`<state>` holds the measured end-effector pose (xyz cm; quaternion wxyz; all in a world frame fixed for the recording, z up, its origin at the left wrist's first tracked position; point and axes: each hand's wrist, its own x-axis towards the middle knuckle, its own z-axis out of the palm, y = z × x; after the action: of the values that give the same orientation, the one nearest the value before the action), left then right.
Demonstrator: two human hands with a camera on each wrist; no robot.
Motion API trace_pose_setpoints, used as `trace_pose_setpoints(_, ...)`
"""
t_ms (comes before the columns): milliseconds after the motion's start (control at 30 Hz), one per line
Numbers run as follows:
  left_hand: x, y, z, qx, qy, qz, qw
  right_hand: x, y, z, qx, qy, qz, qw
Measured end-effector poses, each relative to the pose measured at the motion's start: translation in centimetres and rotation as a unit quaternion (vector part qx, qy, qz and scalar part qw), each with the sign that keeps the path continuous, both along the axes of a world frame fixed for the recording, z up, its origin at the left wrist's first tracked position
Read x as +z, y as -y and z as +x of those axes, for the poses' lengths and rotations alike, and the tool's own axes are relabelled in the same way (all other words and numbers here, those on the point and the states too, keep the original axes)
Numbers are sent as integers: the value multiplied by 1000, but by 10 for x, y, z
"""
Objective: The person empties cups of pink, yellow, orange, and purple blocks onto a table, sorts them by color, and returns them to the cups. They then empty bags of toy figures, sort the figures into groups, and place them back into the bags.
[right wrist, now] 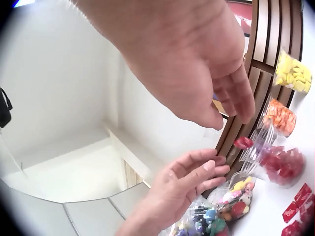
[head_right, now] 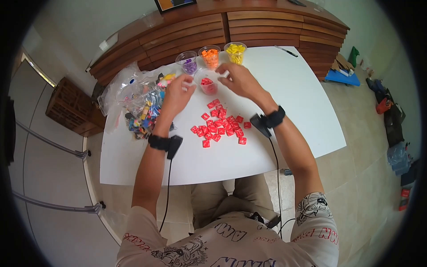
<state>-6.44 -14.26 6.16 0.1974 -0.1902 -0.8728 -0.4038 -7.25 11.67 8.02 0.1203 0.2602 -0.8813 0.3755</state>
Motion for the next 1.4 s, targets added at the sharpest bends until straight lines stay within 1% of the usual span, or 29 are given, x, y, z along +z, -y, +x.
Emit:
trace_pose_setpoints(33, -12, 4, 11, -19, 36, 2, 999, 0, -4, 15, -8, 34, 23, 999)
trace_pose_setpoints(67, -20, 6, 22, -41, 72, 3, 997, -8, -6, 26, -9, 39, 23, 999)
trace_pose_setpoints(100, -27, 6, 31, -41, 74, 4, 996, -13, -9, 33, -9, 53, 33, 998)
trace_pose_setpoints(133, -33, 6, 41, -42, 116, -13, 992, -17, -11, 37, -8, 69, 44, 997)
trace_pose_setpoints(167, -39, 4, 50, -45, 158, -31, 986, -20, -10, 39, -12, 58, 38, 998)
trace_pose_setpoints(200, -43, 1, 52, -47, 161, -32, 985, -21, -8, 36, -14, 61, 38, 997)
trace_pose_setpoints(267, -48, -8, 58, -47, 120, -63, 990, -22, 1, 23, -45, 19, 27, 998)
trace_pose_setpoints(300, -47, -12, 59, -48, 157, -58, 985, -21, 6, 15, -46, 19, 27, 998)
trace_pose_setpoints(333, -51, -15, 58, -48, 159, -58, 984, -23, 12, 6, -25, 11, 24, 999)
trace_pose_setpoints(367, -56, -18, 55, -66, 87, -67, 992, -26, 15, -3, -5, 1, 21, 1000)
trace_pose_setpoints(400, -61, -20, 52, -84, 14, -76, 993, -29, 17, -12, -5, 1, 21, 1000)
trace_pose_setpoints(467, -61, -27, 54, -101, 25, -95, 990, -34, 22, -22, 24, -30, 90, 995)
trace_pose_setpoints(600, -67, -28, 50, -147, 50, -130, 979, -35, 21, -12, 39, 0, 102, 994)
trace_pose_setpoints(700, -74, -29, 46, -141, 75, -123, 979, -30, 14, 3, 52, -13, 87, 995)
trace_pose_setpoints(733, -74, -31, 49, -143, 76, -123, 979, -21, 11, 15, 18, -3, 63, 998)
trace_pose_setpoints(767, -71, -33, 54, -121, 49, -109, 985, -17, 9, 25, -15, 6, 38, 999)
trace_pose_setpoints(800, -68, -34, 59, -97, 20, -95, 991, -16, 6, 31, -15, 5, 40, 999)
trace_pose_setpoints(833, -63, -34, 65, -97, 19, -94, 991, -17, 2, 37, -16, 34, 73, 997)
trace_pose_setpoints(867, -57, -34, 72, -66, 35, -137, 988, -19, -1, 44, -19, 64, 106, 992)
trace_pose_setpoints(900, -53, -36, 74, -36, 49, -180, 982, -32, -1, 46, -6, 80, 139, 987)
trace_pose_setpoints(933, -54, -37, 73, -38, 48, -181, 982, -42, 2, 53, -8, 80, 137, 987)
trace_pose_setpoints(1000, -56, -37, 69, -54, 49, -154, 985, -59, 14, 64, -14, 40, 207, 977)
trace_pose_setpoints(1033, -57, -37, 66, -53, 47, -155, 985, -64, 20, 64, -36, 39, 176, 983)
trace_pose_setpoints(1067, -58, -36, 63, -63, 51, -131, 988, -65, 19, 61, -35, 36, 176, 983)
trace_pose_setpoints(1100, -60, -35, 62, -73, 56, -107, 990, -66, 16, 59, -16, 52, 165, 985)
trace_pose_setpoints(1133, -58, -33, 62, -72, 55, -108, 990, -66, 14, 58, 3, 69, 153, 986)
trace_pose_setpoints(1200, -52, -31, 61, -66, 11, -57, 996, -72, 8, 50, 7, 74, 140, 987)
trace_pose_setpoints(1333, -14, -30, 42, -37, -30, -27, 999, -60, 5, 48, 13, 92, 132, 987)
trace_pose_setpoints(1400, 2, -30, 20, -33, -103, -63, 992, -48, 3, 42, 9, 80, 109, 991)
